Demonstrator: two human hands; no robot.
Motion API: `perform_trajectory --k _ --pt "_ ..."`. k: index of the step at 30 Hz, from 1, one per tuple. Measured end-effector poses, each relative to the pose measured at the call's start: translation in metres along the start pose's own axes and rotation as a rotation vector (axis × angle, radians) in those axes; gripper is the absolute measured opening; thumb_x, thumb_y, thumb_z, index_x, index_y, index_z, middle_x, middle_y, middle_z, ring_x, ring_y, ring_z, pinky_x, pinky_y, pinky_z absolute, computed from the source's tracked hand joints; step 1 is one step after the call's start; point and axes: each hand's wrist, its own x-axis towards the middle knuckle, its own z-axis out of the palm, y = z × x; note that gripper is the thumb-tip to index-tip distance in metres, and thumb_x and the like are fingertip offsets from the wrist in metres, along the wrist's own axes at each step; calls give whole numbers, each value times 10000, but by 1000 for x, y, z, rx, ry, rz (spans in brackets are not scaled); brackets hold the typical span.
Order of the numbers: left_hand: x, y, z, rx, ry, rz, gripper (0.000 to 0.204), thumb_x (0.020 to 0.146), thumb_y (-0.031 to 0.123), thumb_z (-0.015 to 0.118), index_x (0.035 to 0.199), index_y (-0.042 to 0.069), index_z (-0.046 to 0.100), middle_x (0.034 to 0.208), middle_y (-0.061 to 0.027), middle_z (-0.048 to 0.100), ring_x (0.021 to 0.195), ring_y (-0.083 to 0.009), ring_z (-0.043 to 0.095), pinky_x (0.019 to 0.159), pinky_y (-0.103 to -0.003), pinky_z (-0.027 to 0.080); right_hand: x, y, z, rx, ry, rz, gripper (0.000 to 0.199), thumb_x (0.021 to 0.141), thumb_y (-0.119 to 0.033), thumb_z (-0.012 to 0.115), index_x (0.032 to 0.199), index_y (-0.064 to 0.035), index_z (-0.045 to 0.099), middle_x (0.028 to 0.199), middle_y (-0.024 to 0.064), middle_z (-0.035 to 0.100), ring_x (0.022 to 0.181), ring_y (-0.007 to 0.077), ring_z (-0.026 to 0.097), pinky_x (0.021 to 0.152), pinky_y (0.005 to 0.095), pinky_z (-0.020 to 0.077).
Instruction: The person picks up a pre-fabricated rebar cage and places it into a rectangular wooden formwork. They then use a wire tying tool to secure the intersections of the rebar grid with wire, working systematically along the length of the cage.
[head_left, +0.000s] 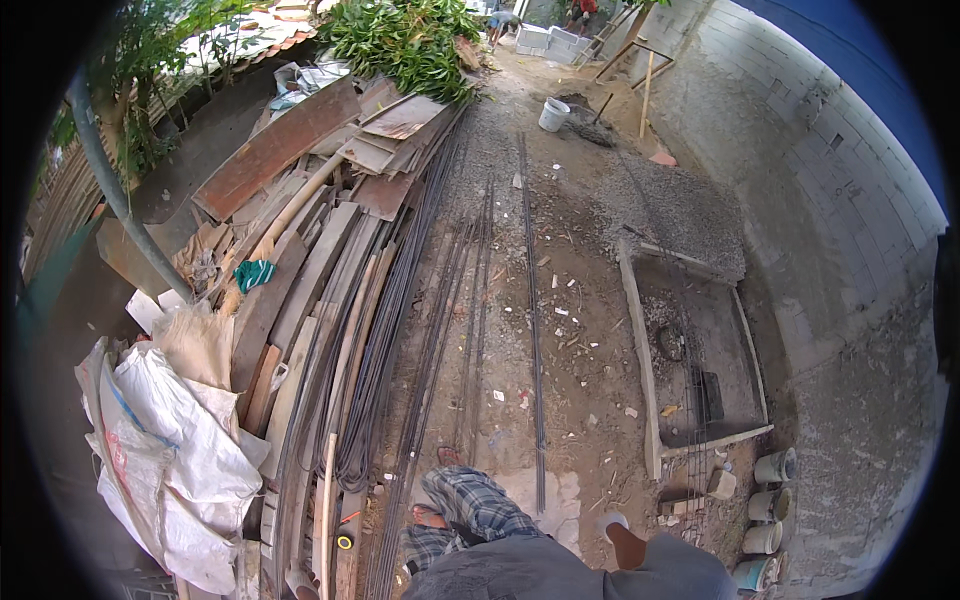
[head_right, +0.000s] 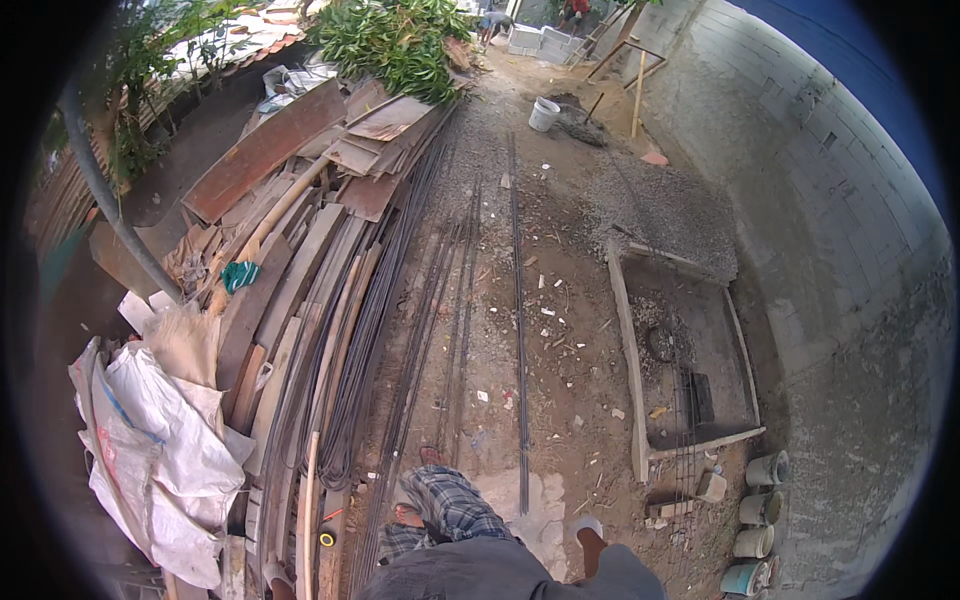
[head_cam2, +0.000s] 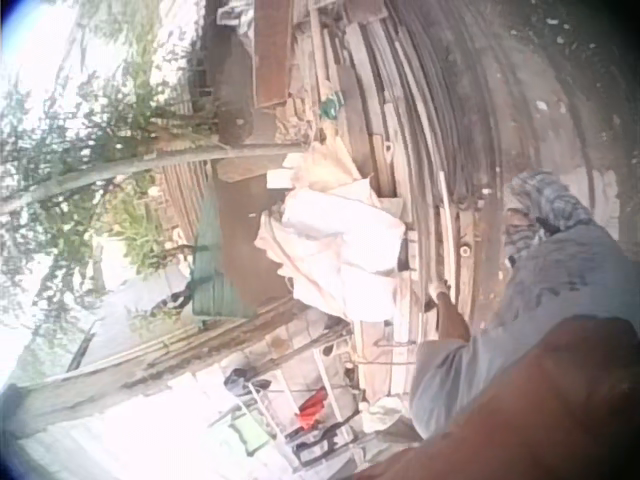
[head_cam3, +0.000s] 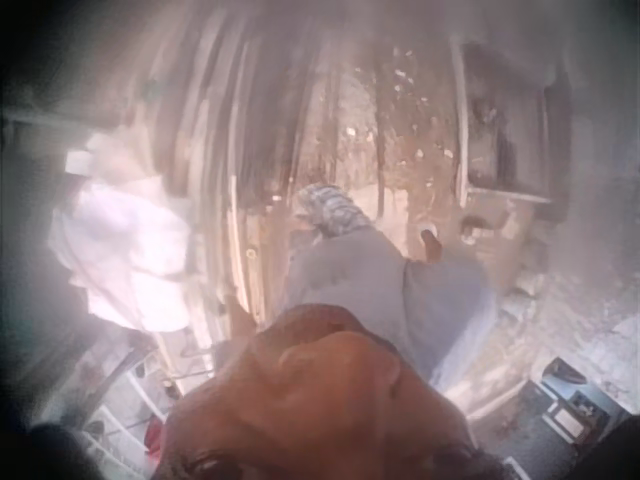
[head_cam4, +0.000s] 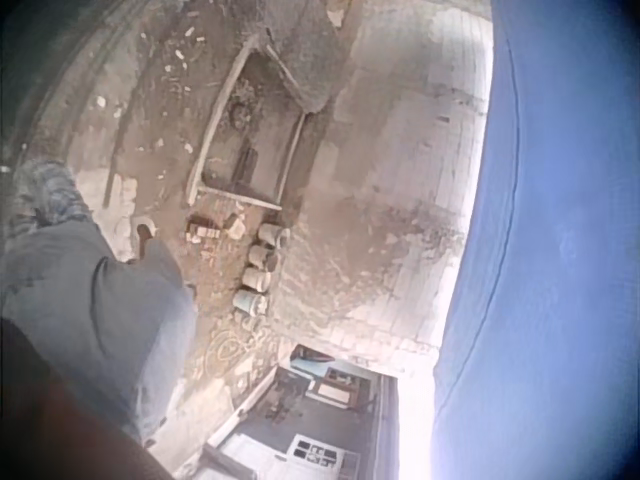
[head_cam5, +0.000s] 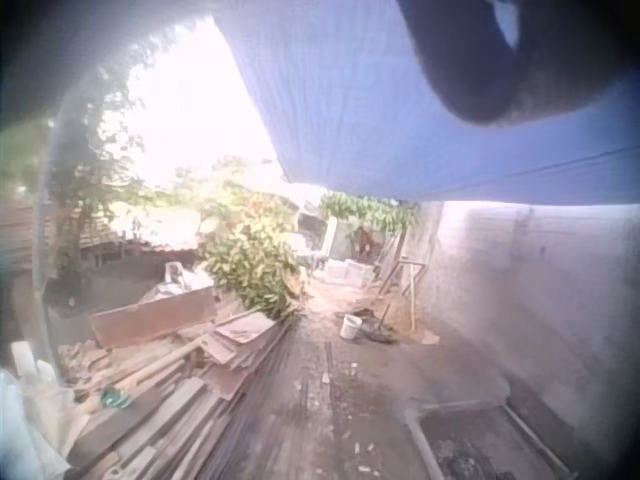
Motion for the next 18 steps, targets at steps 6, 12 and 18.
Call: perform_trajectory --k 6,12,18 --pt "-67 89 125 32 -285 193 255 964 407 705 972 245 508 684 43 442 466 -139 417 425 -350 324 -100 99 155 316 -231 106 862 855 -606 670 1502 -54 533 1517 219 543 1413 365 519 1161 428 428" --pt "-148 56 283 355 -592 227 223 973 416 672 904 244 547 666 49 450 458 -153 411 436 -362 295 -90 142 183 850 -41 173 801 872 -498 732 1478 -11 540 1417 265 618 1327 391 598 1096 449 490" --pt "-302 -43 463 654 -927 373 289 959 429 707 1125 230 579 821 12 581 630 -172 559 571 -377 454 -77 226 191 1123 -106 342 772 889 -512 734 1482 -60 533 1433 268 604 1351 387 577 1105 439 479"
